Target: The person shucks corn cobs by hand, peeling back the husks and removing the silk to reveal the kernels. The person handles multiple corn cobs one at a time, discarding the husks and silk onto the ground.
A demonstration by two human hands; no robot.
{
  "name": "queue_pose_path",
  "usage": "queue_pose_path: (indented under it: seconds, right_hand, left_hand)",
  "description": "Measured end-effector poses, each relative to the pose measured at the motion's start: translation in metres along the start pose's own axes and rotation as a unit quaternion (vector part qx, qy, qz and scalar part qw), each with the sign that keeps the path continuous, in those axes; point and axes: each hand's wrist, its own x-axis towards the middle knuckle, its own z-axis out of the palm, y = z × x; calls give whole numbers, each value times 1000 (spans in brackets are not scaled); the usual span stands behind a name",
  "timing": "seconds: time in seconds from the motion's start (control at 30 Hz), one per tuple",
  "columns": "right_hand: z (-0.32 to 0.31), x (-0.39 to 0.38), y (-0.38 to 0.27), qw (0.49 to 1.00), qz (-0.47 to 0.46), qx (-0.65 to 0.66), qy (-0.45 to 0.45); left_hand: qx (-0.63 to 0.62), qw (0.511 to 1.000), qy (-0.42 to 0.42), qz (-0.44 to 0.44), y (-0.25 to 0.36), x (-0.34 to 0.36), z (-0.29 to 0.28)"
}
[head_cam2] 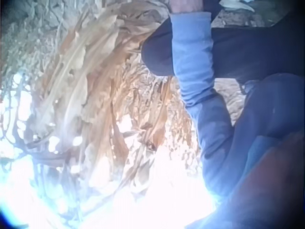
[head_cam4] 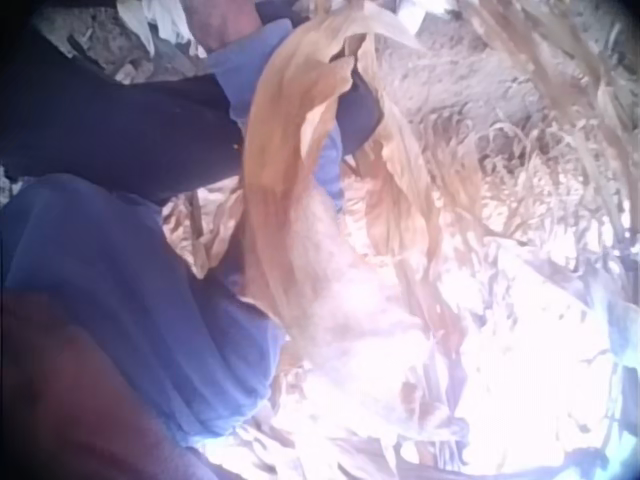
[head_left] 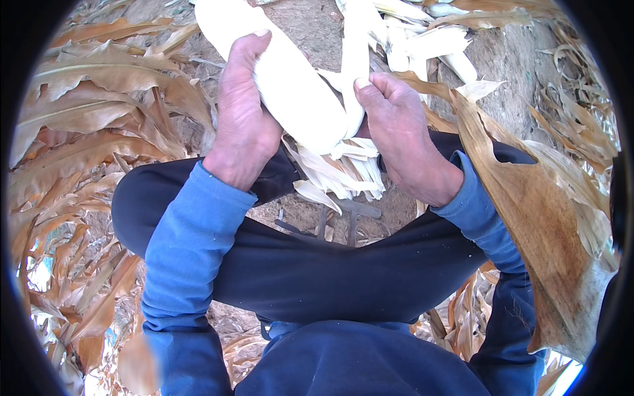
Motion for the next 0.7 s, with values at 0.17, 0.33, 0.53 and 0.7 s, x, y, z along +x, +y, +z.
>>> queue_pose_path:
  seconds: [0.17, 0.33, 0.53, 0.7]
  right_hand:
    - [7, -6, -5, 993, 100, 67, -6]
    - [10, -13, -8, 986, 152, 52, -37]
    - [10, -16, -11, 966, 214, 111, -90]
    - [10, -8, -8, 961, 225, 101, -120]
  left_hand:
    - [-31, 999, -31, -31, -2, 1, -1]
    - [6, 999, -42, -23, -3, -8, 11]
    - [-2, 996, -85, -37, 0, -10, 11]
    - [-22, 991, -108, -69, -2, -14, 13]
